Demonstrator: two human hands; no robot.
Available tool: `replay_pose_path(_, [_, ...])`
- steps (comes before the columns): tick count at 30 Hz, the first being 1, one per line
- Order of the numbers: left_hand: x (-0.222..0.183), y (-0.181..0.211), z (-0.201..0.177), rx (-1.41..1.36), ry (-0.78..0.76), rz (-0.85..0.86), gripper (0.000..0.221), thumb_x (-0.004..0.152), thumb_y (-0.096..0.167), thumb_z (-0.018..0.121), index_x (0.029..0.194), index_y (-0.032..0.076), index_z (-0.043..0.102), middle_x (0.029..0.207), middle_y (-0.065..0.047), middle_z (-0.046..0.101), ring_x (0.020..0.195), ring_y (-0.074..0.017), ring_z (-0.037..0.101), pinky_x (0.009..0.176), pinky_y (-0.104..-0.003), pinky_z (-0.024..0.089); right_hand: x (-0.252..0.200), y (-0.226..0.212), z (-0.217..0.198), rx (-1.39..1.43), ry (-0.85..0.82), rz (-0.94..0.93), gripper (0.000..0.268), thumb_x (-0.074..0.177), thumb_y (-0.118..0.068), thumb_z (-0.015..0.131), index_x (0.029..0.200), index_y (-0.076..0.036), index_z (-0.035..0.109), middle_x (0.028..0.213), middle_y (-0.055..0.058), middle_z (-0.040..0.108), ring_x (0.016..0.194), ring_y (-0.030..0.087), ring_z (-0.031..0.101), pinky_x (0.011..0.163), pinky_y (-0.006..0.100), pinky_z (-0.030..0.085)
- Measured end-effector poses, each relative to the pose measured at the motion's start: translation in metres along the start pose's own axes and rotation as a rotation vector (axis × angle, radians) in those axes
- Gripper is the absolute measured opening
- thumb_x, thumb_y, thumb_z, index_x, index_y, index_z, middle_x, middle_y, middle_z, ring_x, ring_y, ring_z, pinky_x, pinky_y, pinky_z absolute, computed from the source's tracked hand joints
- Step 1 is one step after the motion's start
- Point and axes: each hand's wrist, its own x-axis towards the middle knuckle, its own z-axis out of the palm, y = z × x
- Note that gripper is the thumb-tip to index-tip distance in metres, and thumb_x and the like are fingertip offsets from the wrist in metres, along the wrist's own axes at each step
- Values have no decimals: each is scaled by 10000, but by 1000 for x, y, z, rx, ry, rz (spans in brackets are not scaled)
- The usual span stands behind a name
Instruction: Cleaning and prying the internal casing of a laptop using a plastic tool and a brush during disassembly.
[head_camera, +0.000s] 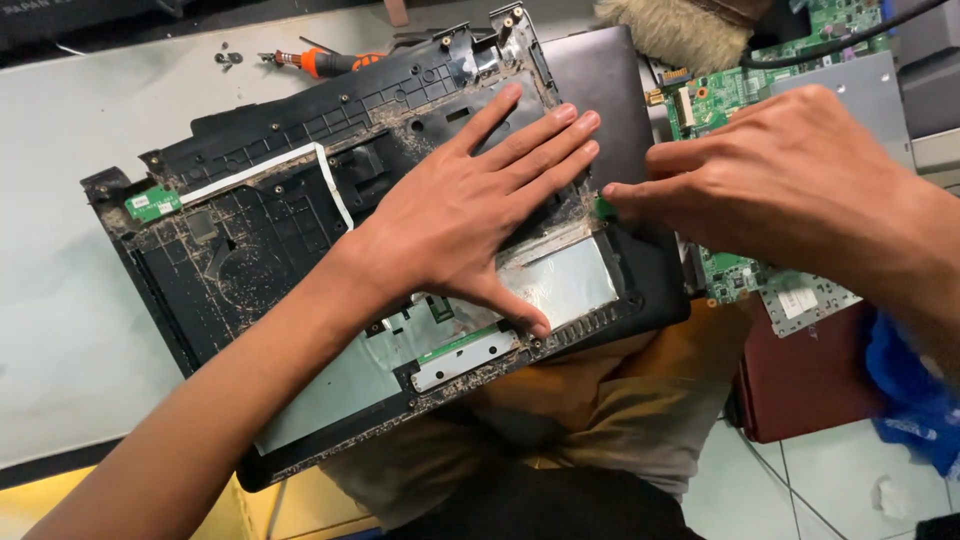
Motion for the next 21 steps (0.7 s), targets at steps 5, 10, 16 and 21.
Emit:
replay_pose_path(5, [2,1,0,-23,13,-5,1707,792,1242,519,1894,-22,199,1990,-189,166,1846,-320,112,1479,-609,-30,2,-9,-3,-2,25,-19,204,1244,-575,526,1368,-486,661,856,-116,694,623,238,846,458,397,485])
replay_pose_path(10, [1,1,-1,1,5,-11,1715,787,1260,491,1896,-10,174,1993,-180,148,1849,-312,100,1482,-596,-31,2,-3,-3,18,85,-42,384,1158,-547,598,1535,-539,671,1037,-154,808,642,237,909,451,410,476])
replay_pose_path(16, [2,1,-1,-3,16,-12,1740,785,1268,515,1893,-18,132,2001,-187,172,1852,-308,104,1480,-595,-44,3,-7,-3,-88,149,16,70,1256,-461,650,1223,-441,709,854,-155,682,531,200,762,499,387,458])
replay_pose_path(21, [2,2,1,17,13,-17,1750,767,1286,461,1892,-14,134,1996,-181,163,1852,-296,105,1482,-583,-48,14,-5,-17,50,15,-16,159,1242,-492,560,1293,-406,683,889,-116,742,551,270,820,441,444,474])
